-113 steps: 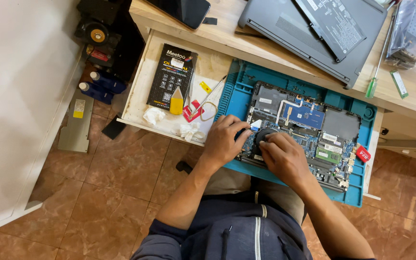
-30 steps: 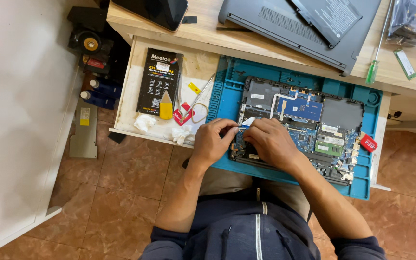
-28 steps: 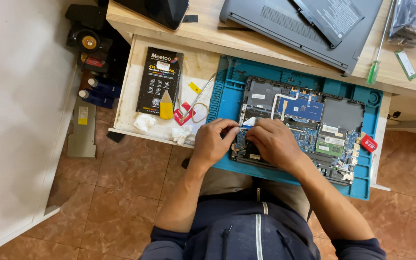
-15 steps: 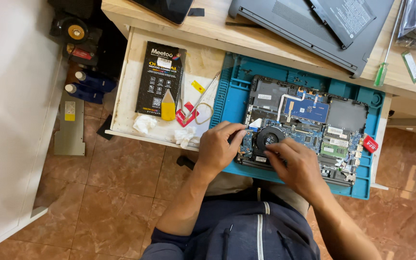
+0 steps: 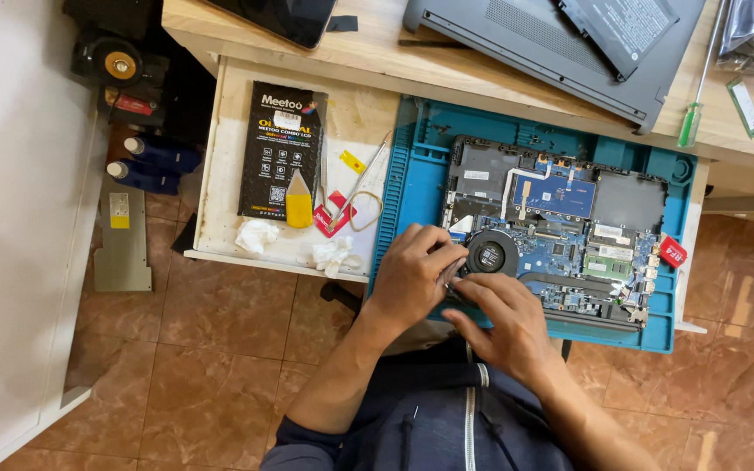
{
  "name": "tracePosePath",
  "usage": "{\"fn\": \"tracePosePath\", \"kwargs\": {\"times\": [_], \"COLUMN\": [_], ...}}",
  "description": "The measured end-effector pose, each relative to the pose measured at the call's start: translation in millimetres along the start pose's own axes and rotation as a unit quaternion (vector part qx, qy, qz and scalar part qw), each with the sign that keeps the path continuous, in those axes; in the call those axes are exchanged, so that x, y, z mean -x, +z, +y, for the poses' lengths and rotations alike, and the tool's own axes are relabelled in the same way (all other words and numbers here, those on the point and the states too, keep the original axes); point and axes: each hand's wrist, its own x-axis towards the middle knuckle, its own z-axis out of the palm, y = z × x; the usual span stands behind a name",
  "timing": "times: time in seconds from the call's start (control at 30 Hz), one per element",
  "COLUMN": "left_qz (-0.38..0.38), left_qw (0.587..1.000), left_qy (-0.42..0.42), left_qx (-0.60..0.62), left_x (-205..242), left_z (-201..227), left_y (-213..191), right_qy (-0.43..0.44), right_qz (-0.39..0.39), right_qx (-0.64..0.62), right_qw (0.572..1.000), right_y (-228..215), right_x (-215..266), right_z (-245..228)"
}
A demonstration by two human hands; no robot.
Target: The person uses a screwdriver to remove screws from a laptop motherboard placed on a blue tray. They then use a plastic pry tool to disconnect cables and remove components from the board.
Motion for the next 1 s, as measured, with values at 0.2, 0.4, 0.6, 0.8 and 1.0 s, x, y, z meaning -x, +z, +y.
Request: {"fn": "tracePosePath", "kwargs": {"times": [0.2, 0.4, 0.6, 0.8, 1.0], "left_qz": [0.007, -0.022, -0.044, -0.053, -0.075], "left_qw": [1.000, 0.998, 0.999, 0.998, 0.997], "left_qy": [-0.002, -0.014, -0.008, 0.009, 0.004], "left_qx": [0.028, 0.048, 0.027, 0.025, 0.032], "left_x": [-5, -5, -8, -9, -9], "left_z": [5, 5, 13, 14, 15], "left_y": [-8, -9, -13, -14, -18], "right_qy": [0.087, 0.070, 0.039, 0.039, 0.046], "right_qz": [0.061, 0.117, 0.139, 0.136, 0.126], "right_qx": [-0.050, -0.054, -0.041, -0.038, -0.027], "right_qw": [0.993, 0.989, 0.989, 0.989, 0.991], "right_y": [-17, -18, -11, -13, -11], "right_x": [26, 40, 41, 40, 40], "right_z": [32, 42, 47, 45, 47]}}
